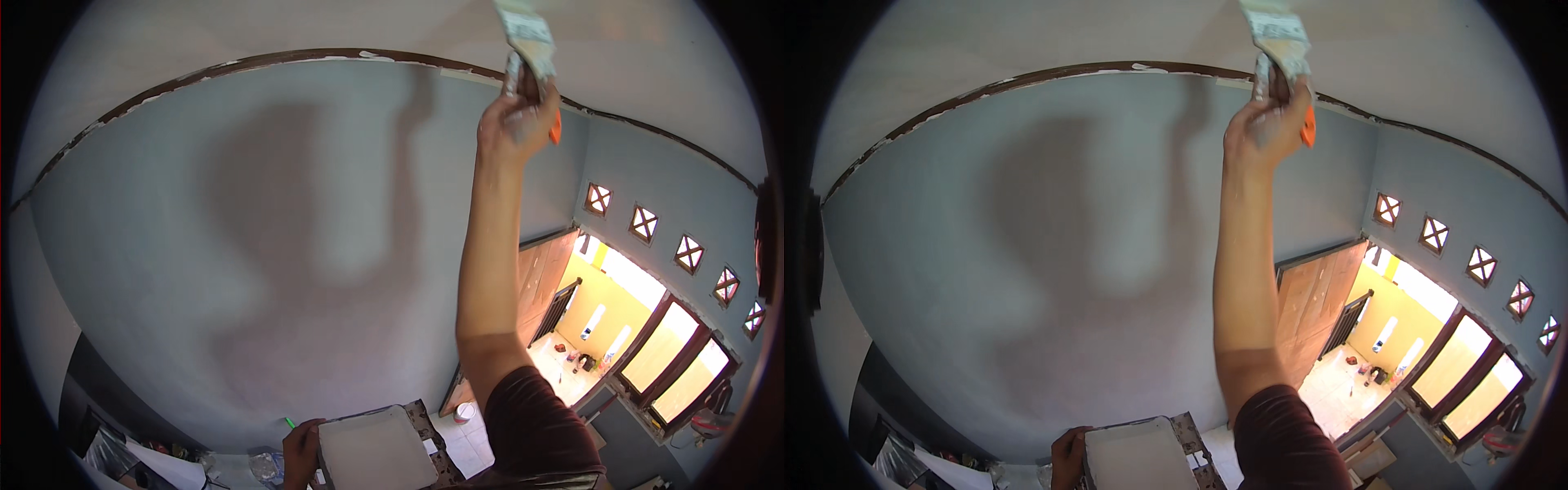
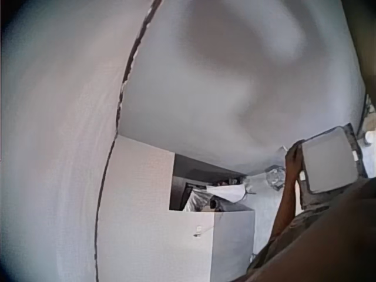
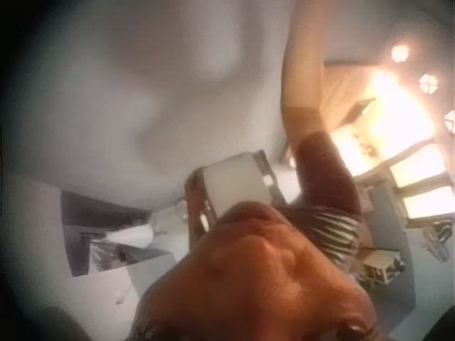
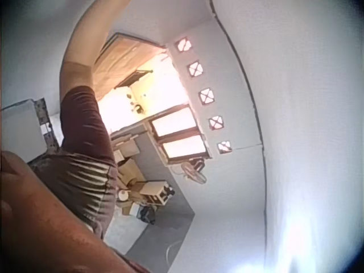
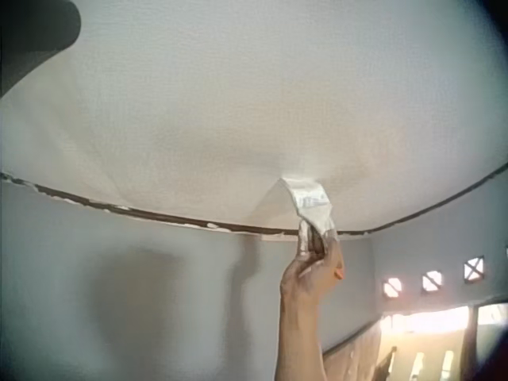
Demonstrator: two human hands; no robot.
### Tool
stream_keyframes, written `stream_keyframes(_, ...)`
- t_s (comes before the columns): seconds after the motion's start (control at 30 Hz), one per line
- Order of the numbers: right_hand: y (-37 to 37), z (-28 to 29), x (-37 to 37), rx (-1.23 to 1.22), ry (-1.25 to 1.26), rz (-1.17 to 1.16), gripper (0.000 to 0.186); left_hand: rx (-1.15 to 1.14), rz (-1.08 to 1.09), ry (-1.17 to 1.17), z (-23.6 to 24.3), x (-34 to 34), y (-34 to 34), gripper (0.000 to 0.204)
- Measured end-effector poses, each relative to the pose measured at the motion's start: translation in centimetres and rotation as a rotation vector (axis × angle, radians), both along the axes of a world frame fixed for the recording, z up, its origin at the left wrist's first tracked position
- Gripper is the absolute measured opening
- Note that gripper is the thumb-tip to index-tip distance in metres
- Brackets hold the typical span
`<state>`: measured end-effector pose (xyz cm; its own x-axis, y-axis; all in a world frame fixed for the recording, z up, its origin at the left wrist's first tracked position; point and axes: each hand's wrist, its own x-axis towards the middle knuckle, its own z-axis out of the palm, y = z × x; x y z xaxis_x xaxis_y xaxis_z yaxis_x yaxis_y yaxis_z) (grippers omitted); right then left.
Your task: The person paints the ceiling using a paintbrush, repeatedly dipping the brush into a paint tray resting on a ladder, before descending the ladder.
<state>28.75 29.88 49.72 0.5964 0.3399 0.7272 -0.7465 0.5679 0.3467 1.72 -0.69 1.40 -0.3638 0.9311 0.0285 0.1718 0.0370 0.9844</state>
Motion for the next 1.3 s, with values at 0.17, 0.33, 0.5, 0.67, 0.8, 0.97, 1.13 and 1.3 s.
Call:
stream_keyframes(0.17,0.4,-0.2,-3.5,0.108,0.130,-0.045,0.032,0.092,0.030,0.213,0.6,0.3,-0.4,0.033)
stream_keyframes(0.33,10.2,2.5,-5.8,-0.025,0.097,0.105,0.030,-0.022,0.088,0.095,-0.7,0.3,0.0,0.031)
stream_keyframes(0.5,16.4,2.0,-8.3,-0.282,-0.109,0.147,0.030,0.027,0.089,0.077,-0.7,0.4,-0.2,0.030)
stream_keyframes(0.67,15.3,5.3,-7.5,-0.577,-0.090,0.201,0.013,0.079,0.066,0.056,-1.7,0.1,0.2,0.030)
stream_keyframes(0.8,6.5,7.2,-5.1,-0.535,-0.086,0.166,0.011,0.104,0.046,-0.032,-3.2,-0.2,0.4,0.031)
stream_keyframes(0.97,-6.1,3.5,-2.8,-0.203,-0.117,0.110,0.015,0.110,-0.003,-0.010,-1.4,-0.1,-0.2,0.035)
stream_keyframes(1.13,-15.3,0.3,0.1,0.062,0.061,-0.135,0.031,0.170,0.055,0.119,-1.8,-0.4,-0.1,0.034)
stream_keyframes(1.3,-14.7,0.3,-1.8,0.126,0.161,-0.292,0.038,0.189,0.028,0.154,-1.0,-0.4,0.0,0.032)
